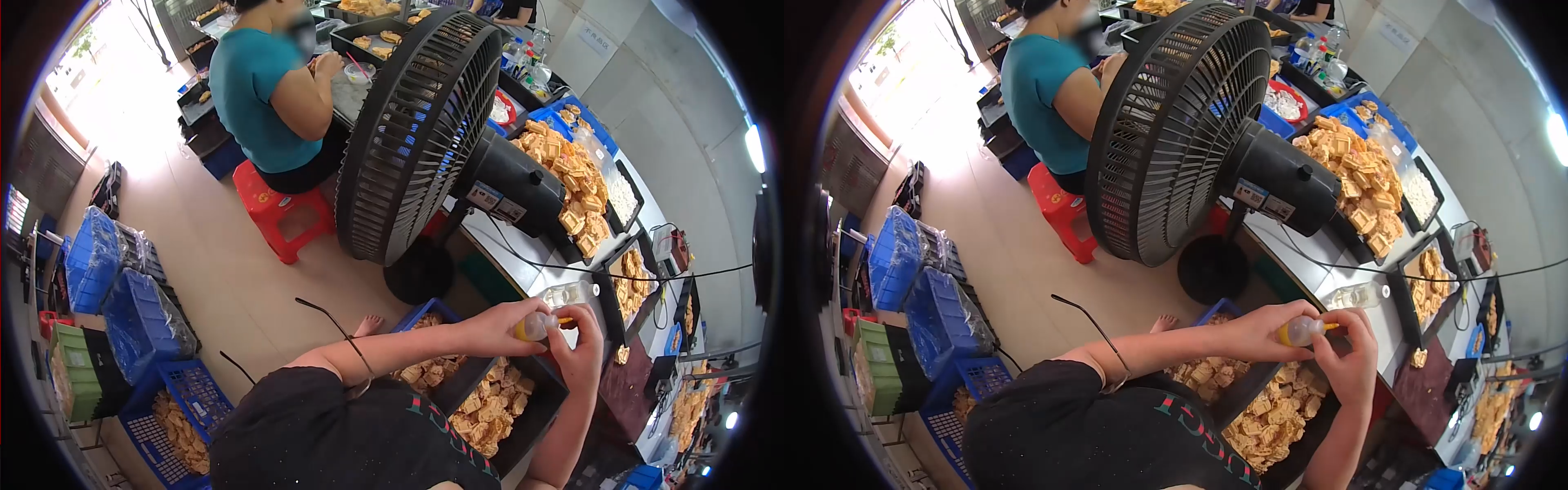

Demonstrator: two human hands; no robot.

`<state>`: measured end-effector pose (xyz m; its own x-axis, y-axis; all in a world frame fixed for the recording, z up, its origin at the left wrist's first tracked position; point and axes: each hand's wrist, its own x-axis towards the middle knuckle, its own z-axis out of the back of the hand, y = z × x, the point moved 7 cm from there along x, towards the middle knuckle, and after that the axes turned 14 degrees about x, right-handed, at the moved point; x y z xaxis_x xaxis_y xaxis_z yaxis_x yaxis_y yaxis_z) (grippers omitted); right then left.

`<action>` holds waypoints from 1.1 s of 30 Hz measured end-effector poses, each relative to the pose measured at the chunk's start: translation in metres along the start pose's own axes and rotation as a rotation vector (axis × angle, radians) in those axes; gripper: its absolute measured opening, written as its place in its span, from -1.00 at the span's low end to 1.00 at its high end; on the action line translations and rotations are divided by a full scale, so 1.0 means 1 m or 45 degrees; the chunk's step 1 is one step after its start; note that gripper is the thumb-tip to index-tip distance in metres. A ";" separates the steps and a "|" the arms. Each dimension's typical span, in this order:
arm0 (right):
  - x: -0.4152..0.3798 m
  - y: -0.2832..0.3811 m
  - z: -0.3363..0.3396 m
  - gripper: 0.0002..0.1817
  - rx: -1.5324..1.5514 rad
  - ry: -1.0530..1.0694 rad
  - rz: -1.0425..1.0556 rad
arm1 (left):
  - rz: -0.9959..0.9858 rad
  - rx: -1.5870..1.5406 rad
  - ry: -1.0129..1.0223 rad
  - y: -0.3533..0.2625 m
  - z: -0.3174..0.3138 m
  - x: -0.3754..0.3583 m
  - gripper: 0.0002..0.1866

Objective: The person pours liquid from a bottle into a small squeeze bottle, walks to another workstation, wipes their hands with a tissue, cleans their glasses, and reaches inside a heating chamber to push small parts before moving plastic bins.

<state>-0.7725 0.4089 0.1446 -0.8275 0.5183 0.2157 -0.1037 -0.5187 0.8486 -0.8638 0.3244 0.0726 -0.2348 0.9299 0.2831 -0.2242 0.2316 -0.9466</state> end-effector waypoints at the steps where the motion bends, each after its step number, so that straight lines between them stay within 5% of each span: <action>1: 0.000 0.004 0.000 -0.74 0.012 0.047 0.008 | 0.013 -0.070 0.044 -0.001 -0.001 -0.002 -0.51; 7: 0.010 0.007 0.003 -0.76 0.063 0.001 -0.053 | -0.167 0.206 -0.271 -0.004 0.008 0.001 -0.49; 15: 0.013 0.037 -0.001 -0.76 0.016 0.259 0.000 | -0.132 0.147 0.025 -0.009 0.010 -0.002 -0.45; 18: 0.001 0.019 0.005 -0.58 0.309 0.107 -0.190 | -0.108 0.133 0.021 -0.005 0.001 -0.003 -0.46; 23: -0.009 -0.001 0.015 -0.59 0.187 -0.091 -0.409 | -0.099 0.277 -0.028 -0.005 -0.007 0.007 -0.47; 30: -0.019 -0.001 0.029 -0.50 0.458 -0.087 -0.264 | -0.059 0.032 0.186 0.007 -0.031 0.015 -0.45; 33: -0.020 0.010 0.038 -0.47 0.177 -0.164 -0.147 | -0.019 -0.055 0.180 0.007 -0.037 0.018 -0.43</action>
<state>-0.7356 0.4194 0.1668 -0.7363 0.6561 0.1654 -0.1092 -0.3566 0.9279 -0.8343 0.3538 0.0651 -0.0952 0.9565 0.2756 -0.1851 0.2551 -0.9491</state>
